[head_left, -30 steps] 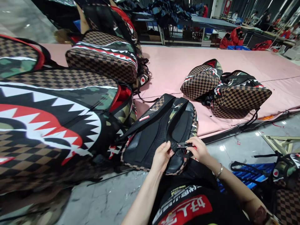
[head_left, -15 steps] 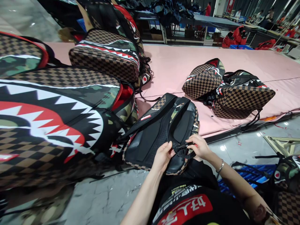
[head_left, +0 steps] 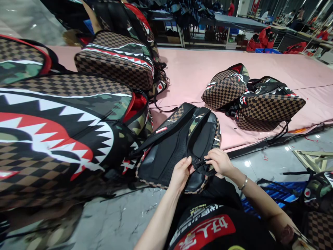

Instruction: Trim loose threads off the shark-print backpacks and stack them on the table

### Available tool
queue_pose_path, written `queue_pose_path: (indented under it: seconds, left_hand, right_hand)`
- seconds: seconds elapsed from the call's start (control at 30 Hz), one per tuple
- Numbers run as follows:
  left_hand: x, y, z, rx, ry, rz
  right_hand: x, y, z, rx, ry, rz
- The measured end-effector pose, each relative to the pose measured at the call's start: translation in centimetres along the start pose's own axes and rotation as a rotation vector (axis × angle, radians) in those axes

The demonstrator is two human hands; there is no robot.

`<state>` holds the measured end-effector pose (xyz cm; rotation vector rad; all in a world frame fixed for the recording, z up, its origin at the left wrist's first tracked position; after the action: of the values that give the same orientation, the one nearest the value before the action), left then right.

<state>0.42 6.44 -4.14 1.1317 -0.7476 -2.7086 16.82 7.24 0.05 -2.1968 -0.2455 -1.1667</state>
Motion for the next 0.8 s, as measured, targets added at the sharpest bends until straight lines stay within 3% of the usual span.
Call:
queue_pose_path:
  seconds: [0.13,0.27,0.47,0.6,0.7,0.8]
  left_hand:
    - [-0.1,0.0,0.0,-0.003,-0.005,0.01]
    - [-0.4,0.3,0.0,-0.022,-0.033,0.04]
    - [-0.4,0.6,0.2,-0.089,-0.109,0.103]
    - [-0.3,0.5,-0.1,-0.164,-0.19,0.112]
    - [-0.3,0.5,-0.3,-0.214,-0.234,0.102]
    - [-0.2,0.4,-0.3,-0.236,-0.231,0.09]
  right_hand:
    - [0.3,0.5,0.3,-0.189,-0.203,0.023]
    - [-0.4,0.8,-0.3,-0.324,-0.325,-0.047]
    - [-1.4,1.3,-3.2,-0.275,-0.109,-0.091]
    - [-1.8,1.6,-4.4,-0.328,0.023,-0.135]
    - [-2.5,1.7,-3.8,-0.431,-0.155,-0.135]
    - [-3.3,1.7,-2.3,-0.603,-0.532,-0.058]
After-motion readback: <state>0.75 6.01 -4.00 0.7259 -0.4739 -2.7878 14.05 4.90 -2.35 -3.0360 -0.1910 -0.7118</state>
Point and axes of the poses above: each hand's wrist, its own y-axis away from the middle knuckle, its own x-axis out of the back of the hand, z = x × y, the point moved 4 cm from there along -y, towards the middle knuckle, and after that the axes turned 13 degrees about y, right-handed, at the moved point
